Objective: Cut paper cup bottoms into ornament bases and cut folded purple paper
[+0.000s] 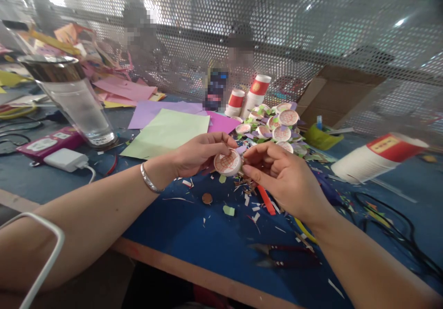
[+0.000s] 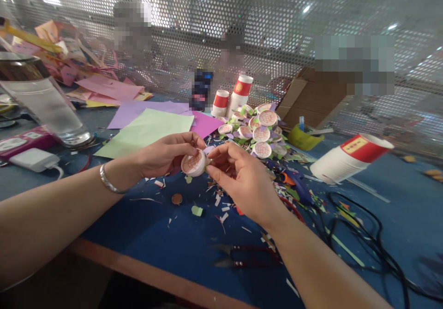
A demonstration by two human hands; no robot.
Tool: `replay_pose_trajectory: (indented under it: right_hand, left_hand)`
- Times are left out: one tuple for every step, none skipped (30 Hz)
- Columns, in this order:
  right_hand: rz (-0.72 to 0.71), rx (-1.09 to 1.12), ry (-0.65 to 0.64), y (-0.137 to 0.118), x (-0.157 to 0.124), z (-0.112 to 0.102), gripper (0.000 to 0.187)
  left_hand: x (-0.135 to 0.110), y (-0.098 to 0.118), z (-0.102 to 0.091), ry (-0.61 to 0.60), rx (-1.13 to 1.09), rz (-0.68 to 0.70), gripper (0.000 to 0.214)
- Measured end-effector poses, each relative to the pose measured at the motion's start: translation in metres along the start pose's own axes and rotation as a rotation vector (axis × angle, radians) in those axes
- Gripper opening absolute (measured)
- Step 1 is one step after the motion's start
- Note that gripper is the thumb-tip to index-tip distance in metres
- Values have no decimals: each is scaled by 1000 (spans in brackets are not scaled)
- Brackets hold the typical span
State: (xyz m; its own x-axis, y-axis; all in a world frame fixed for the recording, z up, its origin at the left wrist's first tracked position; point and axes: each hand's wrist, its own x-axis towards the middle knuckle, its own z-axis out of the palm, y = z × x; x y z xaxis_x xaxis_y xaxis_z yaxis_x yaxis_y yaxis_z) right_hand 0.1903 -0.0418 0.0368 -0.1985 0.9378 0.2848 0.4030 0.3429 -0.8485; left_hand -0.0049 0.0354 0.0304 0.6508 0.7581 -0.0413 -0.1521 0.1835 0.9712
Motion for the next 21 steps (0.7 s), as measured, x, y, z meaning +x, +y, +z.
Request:
replay_pose_trajectory:
  right_hand:
    - [-3,11,-4,0,0,0,15]
    - [-7,18,-6,0,0,0,15]
    - [-10,20,-6,0,0,1,15]
    - [-9,22,-9,0,0,0,16]
    - [-7,22,-11,0,-1,0,17]
    - [-3,23,-16,0,-1,0,18]
    - [2,23,-22,0,-1,0,18]
    - [7,24,-29,-1,-1,0,19]
    - [11,27,-37,-1,-1,0,19]
    - [14,31,-45,-1,-1,0,19]
    - [18,34,-52,-1,-1,0,19]
    - [22,36,-56,-1,-1,0,19]
    - [26,33,-53,0,0,0,20]
    - [28,24,-43,0,0,-1,20]
    - [27,7,-24,1,0,-2,21]
    - [20,-16,5,1,1,-4,21]
    - [8,-44,41,2,1,-5,22]
    - [-4,-76,80,2,2,-6,21]
    - [-13,-108,117,2,2,-7,20]
    - [-18,-135,147,3,2,-8,20]
    - [-16,-155,167,3,2,-9,20]
  left_hand:
    - [0,0,0,-4,2,2,9]
    - [0,0,1,-10,4,4,9]
    - [0,0,1,-15,5,7,8]
    - [0,-1,1,-21,3,10,8]
    - [0,-1,1,-25,0,13,8]
    - [0,-2,1,-27,-4,17,9]
    - [0,-2,1,-27,-5,21,10]
    - [1,-3,1,-27,-1,26,10]
    - [1,-3,1,-27,7,33,11]
    - [1,-4,1,-30,17,41,11]
    - [1,-4,0,-34,27,53,11]
    - [1,-4,0,-39,39,64,11]
    - [1,-4,0,-42,57,74,11]
    - [1,-4,-1,-47,79,85,11]
    - [1,-4,-2,-50,104,97,13]
    - [1,-5,-3,-50,128,113,14]
    - [1,-5,-4,-48,150,133,16]
    - [2,-5,-5,-41,169,158,17]
    - [2,-6,-6,-32,192,185,18]
    - [3,-6,-7,-23,226,209,19]
    - [3,-7,-8,-19,271,228,21]
